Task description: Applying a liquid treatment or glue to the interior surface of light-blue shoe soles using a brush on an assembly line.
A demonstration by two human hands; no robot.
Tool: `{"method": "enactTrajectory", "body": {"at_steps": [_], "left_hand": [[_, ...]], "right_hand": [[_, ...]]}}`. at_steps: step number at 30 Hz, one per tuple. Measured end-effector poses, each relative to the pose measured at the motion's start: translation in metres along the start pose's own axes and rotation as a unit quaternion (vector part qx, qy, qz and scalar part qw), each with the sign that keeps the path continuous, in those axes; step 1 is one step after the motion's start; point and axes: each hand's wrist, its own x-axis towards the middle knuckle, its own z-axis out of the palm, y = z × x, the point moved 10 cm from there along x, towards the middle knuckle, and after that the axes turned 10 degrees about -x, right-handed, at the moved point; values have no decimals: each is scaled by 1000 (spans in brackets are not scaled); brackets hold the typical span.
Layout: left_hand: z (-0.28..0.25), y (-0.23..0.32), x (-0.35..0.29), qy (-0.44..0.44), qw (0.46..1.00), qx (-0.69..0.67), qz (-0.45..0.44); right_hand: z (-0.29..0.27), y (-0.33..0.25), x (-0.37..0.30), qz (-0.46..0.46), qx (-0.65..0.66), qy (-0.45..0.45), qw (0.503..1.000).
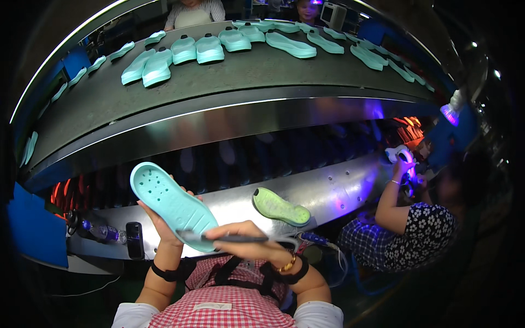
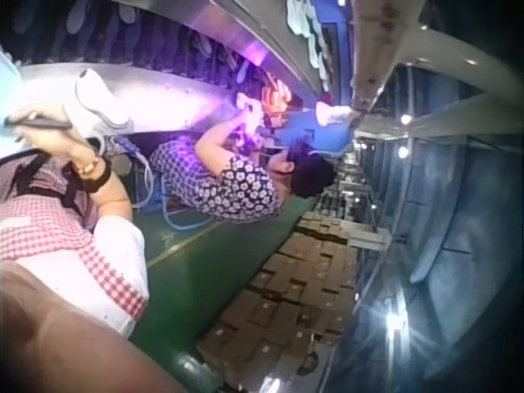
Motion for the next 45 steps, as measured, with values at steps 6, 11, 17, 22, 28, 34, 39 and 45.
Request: {"method": "enactTrajectory", "body": {"at_steps": [6, 11, 17, 22, 28, 34, 39, 45], "left_hand": [[-10, 7, -1, 24, 999, -27, 13], [-5, 7, 2, -3, 999, -42, 4], [3, 7, 4, -1, 1000, 8, 11], [20, 2, 7, -42, 999, -25, -11], [17, 5, 9, 41, 999, -28, -14], [-1, 11, -8, 74, 996, 45, -15], [24, -25, -23, -16, 994, -92, -54], [-2, -27, -10, 93, 992, -49, -73]], "right_hand": [[-19, 3, -9, 22, 36, 21, 999], [11, -18, -16, -123, -77, -66, 987], [-13, 12, -10, 15, 5, 21, 1000], [-10, 2, -10, -82, 103, -36, 991], [-18, 34, -3, 6, 264, 68, 962], [2, 38, -5, 41, 385, 64, 920], [-2, 39, -4, 35, 371, 130, 919], [-13, -23, -7, -68, -8, 127, 990]]}}
